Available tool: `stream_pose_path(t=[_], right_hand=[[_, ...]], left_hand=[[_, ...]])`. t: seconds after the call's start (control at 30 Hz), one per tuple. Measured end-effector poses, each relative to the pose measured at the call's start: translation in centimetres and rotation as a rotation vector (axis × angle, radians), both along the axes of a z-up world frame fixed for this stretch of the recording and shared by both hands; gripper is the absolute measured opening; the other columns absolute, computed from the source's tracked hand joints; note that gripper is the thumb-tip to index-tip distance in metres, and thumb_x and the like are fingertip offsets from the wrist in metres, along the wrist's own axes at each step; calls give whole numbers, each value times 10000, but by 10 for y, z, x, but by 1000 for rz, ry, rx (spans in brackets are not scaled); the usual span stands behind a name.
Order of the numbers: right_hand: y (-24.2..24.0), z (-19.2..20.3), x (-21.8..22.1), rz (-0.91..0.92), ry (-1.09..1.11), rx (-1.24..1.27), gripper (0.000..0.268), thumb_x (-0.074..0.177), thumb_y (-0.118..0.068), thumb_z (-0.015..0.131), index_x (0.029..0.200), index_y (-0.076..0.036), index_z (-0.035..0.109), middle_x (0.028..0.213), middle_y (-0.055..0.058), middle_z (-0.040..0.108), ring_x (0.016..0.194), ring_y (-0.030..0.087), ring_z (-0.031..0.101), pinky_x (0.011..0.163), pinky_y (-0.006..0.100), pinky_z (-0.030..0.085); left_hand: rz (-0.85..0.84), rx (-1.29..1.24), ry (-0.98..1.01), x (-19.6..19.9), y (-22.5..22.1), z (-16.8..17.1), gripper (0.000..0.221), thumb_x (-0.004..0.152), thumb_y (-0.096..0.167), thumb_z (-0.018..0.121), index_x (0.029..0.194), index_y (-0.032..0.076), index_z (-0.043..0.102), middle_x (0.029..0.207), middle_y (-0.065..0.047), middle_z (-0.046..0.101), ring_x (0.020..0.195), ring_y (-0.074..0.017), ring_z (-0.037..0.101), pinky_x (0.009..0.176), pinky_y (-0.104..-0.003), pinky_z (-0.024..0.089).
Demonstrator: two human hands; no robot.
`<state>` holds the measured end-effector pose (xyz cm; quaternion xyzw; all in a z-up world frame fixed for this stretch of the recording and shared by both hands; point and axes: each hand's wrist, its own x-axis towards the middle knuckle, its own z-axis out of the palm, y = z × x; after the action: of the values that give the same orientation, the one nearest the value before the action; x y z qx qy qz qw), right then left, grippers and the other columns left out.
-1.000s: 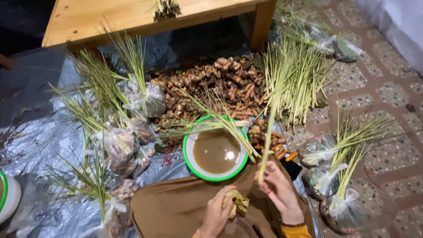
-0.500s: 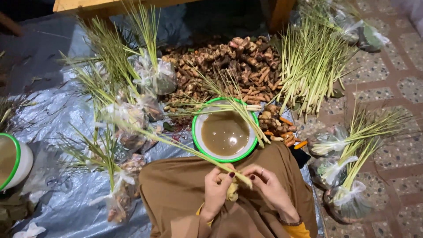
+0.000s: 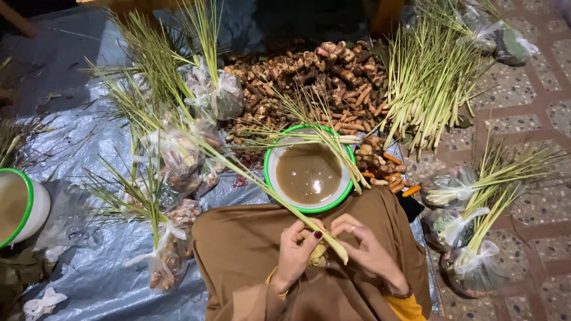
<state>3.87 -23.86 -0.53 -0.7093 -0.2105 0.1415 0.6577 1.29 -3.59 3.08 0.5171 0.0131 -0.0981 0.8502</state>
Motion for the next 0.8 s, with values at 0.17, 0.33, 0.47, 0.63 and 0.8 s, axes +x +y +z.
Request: stream_pose_path(t=[0.17, 0.33, 0.47, 0.63, 0.8], right_hand=[[-26, 17, -1, -49, 54, 12, 100, 880, -176, 687, 868, -76, 694, 1165, 77, 688, 1126, 236, 643, 1032, 431, 490], [-25, 12, -10, -79, 213, 496, 220, 888, -249, 696, 807, -56, 626, 1141, 195, 645, 1216, 394, 586, 1039, 559, 484], [-23, 14, -10, -153, 266, 792, 139, 958, -125, 636, 1046, -19, 651, 1204, 210, 661, 1239, 358, 573, 1080, 520, 459], [-29, -17, -20, -336, 330, 576, 517, 898, -115, 699, 1392, -32, 572, 1152, 167, 709, 748, 191, 689, 522, 270, 586], [-9, -11, -9, -438, 23, -102, 612, 862, -275, 674, 1398, -4, 557, 1517, 209, 520, 1373, 344, 524, 1154, 451, 423]], left_hand=[[25, 264, -121, 5, 9, 1, 131, 903, 5, 663, 1023, -27, 703, 751, -5, 660, 597, -50, 478, 566, -179, 380], [-34, 291, -261, 16, 12, 17, 88, 924, 39, 637, 1010, 22, 645, 1118, -90, 711, 935, -172, 637, 823, -283, 541], [49, 357, -191, 17, 28, -9, 142, 895, 115, 682, 994, 16, 706, 1208, -81, 594, 1170, -229, 515, 1050, -355, 393], [134, 193, -123, 15, 30, -13, 169, 927, 1, 637, 1079, -47, 694, 1092, -99, 662, 970, -177, 621, 897, -280, 520], [296, 351, -292, 17, 20, -8, 255, 792, -130, 652, 1015, -18, 698, 1059, -110, 672, 928, -210, 621, 854, -303, 529]])
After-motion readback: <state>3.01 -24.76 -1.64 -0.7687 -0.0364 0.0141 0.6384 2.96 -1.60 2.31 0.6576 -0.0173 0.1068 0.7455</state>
